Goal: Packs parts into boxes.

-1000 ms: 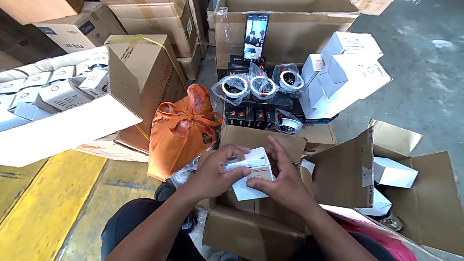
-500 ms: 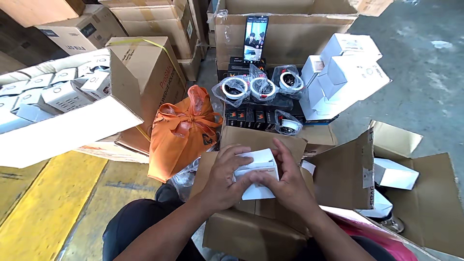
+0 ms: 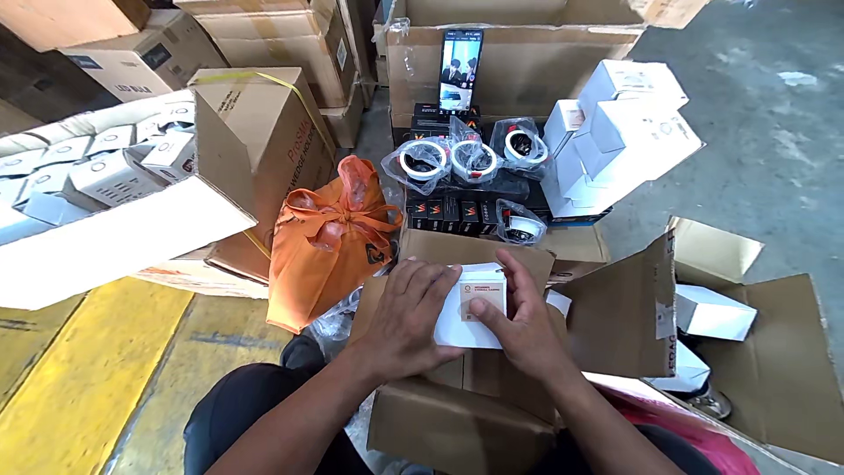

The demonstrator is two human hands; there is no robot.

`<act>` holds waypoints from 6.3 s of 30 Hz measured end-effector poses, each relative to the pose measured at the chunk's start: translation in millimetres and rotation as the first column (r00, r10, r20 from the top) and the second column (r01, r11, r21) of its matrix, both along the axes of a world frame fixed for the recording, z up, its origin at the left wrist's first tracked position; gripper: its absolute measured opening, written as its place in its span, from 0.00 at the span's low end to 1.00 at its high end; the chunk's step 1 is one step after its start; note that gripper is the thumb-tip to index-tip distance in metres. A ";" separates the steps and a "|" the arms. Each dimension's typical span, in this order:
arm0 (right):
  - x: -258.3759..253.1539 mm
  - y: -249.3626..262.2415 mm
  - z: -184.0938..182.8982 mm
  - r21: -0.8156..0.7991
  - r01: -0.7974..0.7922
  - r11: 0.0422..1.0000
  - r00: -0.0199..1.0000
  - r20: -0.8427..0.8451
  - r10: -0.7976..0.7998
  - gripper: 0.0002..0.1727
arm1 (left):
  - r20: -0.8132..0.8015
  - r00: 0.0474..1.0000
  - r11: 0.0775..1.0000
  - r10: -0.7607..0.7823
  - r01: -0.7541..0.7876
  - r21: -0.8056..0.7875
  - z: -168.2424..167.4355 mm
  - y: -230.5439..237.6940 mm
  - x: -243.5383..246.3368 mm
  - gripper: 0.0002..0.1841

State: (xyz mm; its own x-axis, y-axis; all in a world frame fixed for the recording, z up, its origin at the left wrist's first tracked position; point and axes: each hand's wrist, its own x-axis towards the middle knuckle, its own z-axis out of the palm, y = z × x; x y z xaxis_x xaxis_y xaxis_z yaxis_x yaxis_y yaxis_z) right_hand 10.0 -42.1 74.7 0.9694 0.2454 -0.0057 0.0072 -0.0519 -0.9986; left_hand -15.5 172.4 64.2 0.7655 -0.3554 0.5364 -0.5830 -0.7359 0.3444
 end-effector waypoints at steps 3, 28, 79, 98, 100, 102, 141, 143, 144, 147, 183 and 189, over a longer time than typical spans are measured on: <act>-1.0 0.4 0.1 0.004 -0.022 1.000 1.000 -0.008 0.022 0.58 | -0.059 0.998 0.999 0.015 -0.012 0.045 1.5 3.1 2.9 0.59; 1.7 3.4 2.4 0.048 0.051 0.998 0.996 -0.075 -0.047 0.57 | 0.019 1.000 0.998 0.023 -0.025 0.065 -1.7 7.6 6.2 0.53; 85.1 -141.3 -48.2 0.070 0.818 0.571 0.515 -0.529 -0.675 0.22 | -0.735 0.525 0.655 -0.429 -0.379 -0.654 3.0 -18.7 22.2 0.24; 136.4 -131.9 -43.5 0.217 0.838 0.500 0.529 -0.545 -0.650 0.29 | -0.709 0.570 0.599 -0.415 -0.416 -0.684 10.7 11.1 20.4 0.23; 134.0 -136.6 -45.4 0.162 0.837 0.522 0.515 -0.555 -0.653 0.29 | -0.710 0.567 0.604 -0.418 -0.410 -0.683 11.9 9.3 19.8 0.23; 131.4 -140.5 -52.9 0.105 0.853 0.511 0.471 -0.576 -0.668 0.27 | -0.710 0.567 0.609 -0.418 -0.405 -0.682 11.8 8.0 18.6 0.23; 57.4 -332.8 -90.0 -0.822 0.446 0.354 0.675 0.049 -0.737 0.60 | -0.749 0.562 0.720 -0.350 -0.350 -0.600 0.0 0.3 5.9 0.21; 56.3 -333.1 -100.4 -0.858 0.394 0.329 0.701 0.049 -0.711 0.55 | -0.750 0.564 0.724 -0.345 -0.349 -0.595 2.0 -3.0 7.0 0.21; 56.9 -331.9 -101.5 -0.864 0.403 0.302 0.700 0.078 -0.710 0.50 | -0.749 0.564 0.723 -0.347 -0.348 -0.597 3.1 -4.1 7.3 0.21; 56.2 -330.6 -90.0 -0.841 0.506 0.191 0.622 0.202 -0.757 0.41 | -0.744 0.568 0.718 -0.352 -0.345 -0.604 4.2 -4.7 6.1 0.20; 46.6 -288.2 -60.6 -0.956 -0.131 0.262 0.724 -0.273 -0.633 0.51 | -0.746 0.576 0.763 -0.334 -0.300 -0.573 0.0 2.1 5.7 0.22; 42.8 -257.7 45.1 -0.740 0.648 0.181 0.632 0.389 -0.671 0.47 | -0.747 0.575 0.762 -0.332 -0.303 -0.572 -0.5 2.5 4.6 0.21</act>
State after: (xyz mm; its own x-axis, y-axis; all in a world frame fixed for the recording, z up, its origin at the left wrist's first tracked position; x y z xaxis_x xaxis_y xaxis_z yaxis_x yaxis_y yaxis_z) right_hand 52.8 -299.8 119.8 0.7687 -0.6100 0.1924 -0.4544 -0.7326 -0.5068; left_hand -10.9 174.9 63.8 0.9556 -0.2274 -0.1876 0.1492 -0.1758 0.9731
